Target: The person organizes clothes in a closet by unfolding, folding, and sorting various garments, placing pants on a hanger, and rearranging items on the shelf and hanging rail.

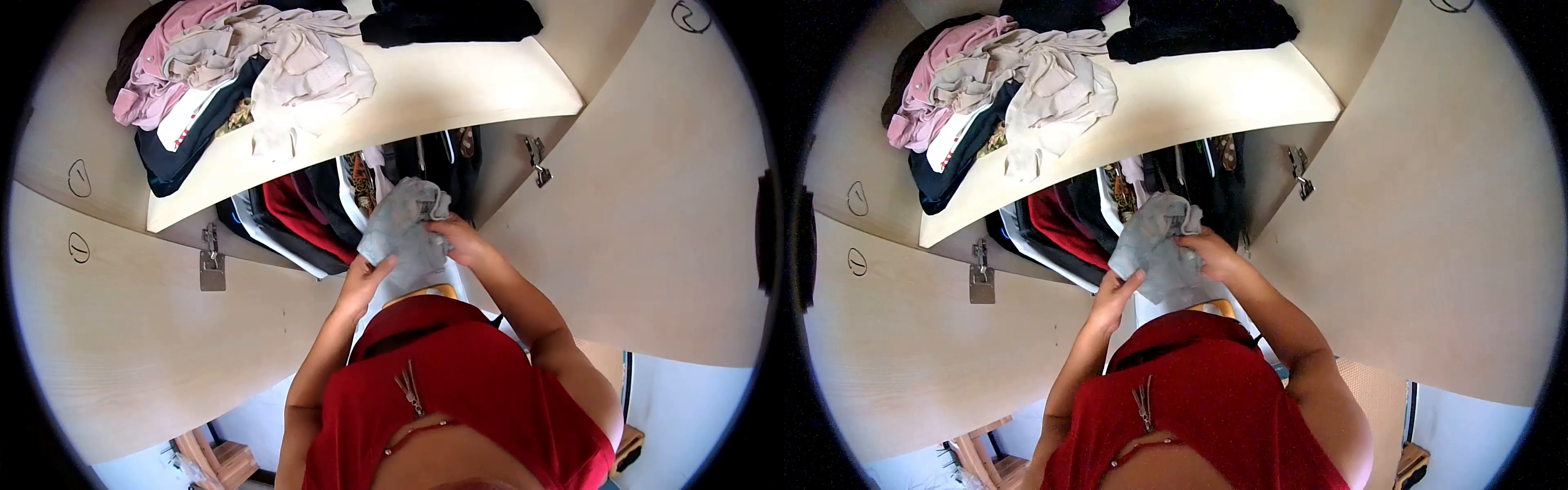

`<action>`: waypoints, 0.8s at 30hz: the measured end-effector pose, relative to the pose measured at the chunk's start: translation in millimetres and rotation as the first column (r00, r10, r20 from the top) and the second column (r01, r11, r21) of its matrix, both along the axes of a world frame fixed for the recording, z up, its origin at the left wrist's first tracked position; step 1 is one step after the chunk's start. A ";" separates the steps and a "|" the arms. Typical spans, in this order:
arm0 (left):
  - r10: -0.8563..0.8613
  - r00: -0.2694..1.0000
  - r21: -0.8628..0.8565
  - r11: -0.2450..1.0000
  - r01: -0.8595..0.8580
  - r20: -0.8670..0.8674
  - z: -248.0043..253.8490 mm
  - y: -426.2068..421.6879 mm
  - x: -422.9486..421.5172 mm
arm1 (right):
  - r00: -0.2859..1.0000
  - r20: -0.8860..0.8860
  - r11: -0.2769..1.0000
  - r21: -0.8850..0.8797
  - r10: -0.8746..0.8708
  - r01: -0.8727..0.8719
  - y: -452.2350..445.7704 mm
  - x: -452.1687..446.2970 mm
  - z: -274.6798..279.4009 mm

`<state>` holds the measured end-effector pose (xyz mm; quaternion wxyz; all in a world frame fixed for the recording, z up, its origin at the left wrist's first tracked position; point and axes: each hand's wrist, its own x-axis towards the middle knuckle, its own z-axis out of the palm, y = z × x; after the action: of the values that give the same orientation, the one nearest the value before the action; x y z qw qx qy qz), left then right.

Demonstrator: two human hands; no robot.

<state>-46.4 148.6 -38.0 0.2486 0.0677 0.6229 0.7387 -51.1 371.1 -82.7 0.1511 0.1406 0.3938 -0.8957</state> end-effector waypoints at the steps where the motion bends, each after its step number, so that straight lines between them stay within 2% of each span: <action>1: -0.048 0.999 -0.018 0.999 0.048 0.017 -5.6 -4.8 -1.0 | 1.000 0.012 0.999 0.039 -0.024 0.023 6.5 1.6 19.6; 4: -0.122 0.992 -0.068 0.990 0.120 -0.018 -15.8 -20.4 -3.2 | 0.996 -0.041 0.994 0.065 -0.079 0.082 34.0 0.3 42.6; 9: 0.069 0.994 -0.017 0.998 -0.068 0.084 -42.7 -53.8 6.4 | 0.970 -0.079 0.971 0.048 -0.229 0.234 57.6 -36.2 65.7; 11: 0.105 0.990 -0.025 0.994 -0.103 0.097 -45.6 -64.7 9.8 | 0.967 -0.080 0.969 0.036 -0.243 0.246 60.4 -66.1 54.8; 14: 0.168 0.979 -0.022 0.986 -0.167 0.116 -44.0 -72.6 13.0 | 0.921 -0.236 0.947 0.000 -0.311 0.320 58.3 -120.3 32.3; 15: 0.190 0.974 -0.010 0.982 -0.190 0.120 -43.5 -74.2 13.1 | 0.933 -0.171 0.949 -0.046 -0.316 0.313 62.9 -143.3 21.0; 17: 0.226 0.967 -0.001 0.974 -0.227 0.119 -41.2 -78.6 14.1 | 0.839 -0.236 0.851 0.080 -0.490 0.520 63.2 -186.5 3.9; 18: 0.238 0.965 -0.001 0.971 -0.240 0.110 -40.1 -80.1 14.2 | 0.777 -0.274 0.776 0.139 -0.567 0.615 63.2 -199.0 -7.9; 19: 0.247 0.964 0.001 0.969 -0.248 0.100 -39.5 -81.2 13.8 | 0.790 -0.441 0.558 0.559 -0.426 0.613 69.7 -206.5 -25.5; 20: 0.267 0.958 -0.011 0.963 -0.268 0.104 -40.8 -82.8 15.6 | 0.824 -0.519 0.162 0.815 -0.226 0.557 80.2 -212.6 -43.5; 21: 0.286 0.953 -0.020 0.958 -0.285 0.102 -42.9 -84.6 17.3 | 0.871 -0.491 -0.303 0.833 -0.019 0.463 84.8 -217.7 -50.0; 24: 0.363 0.927 -0.065 0.931 -0.358 0.092 -43.5 -89.3 22.8 | 0.589 -0.805 -0.444 0.506 0.064 0.740 56.2 -193.3 -24.6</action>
<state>-23.6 59.4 -81.5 0.1417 -0.0916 0.6285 0.7593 -244.4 427.3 -107.3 -0.4729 0.0902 0.8532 -0.2007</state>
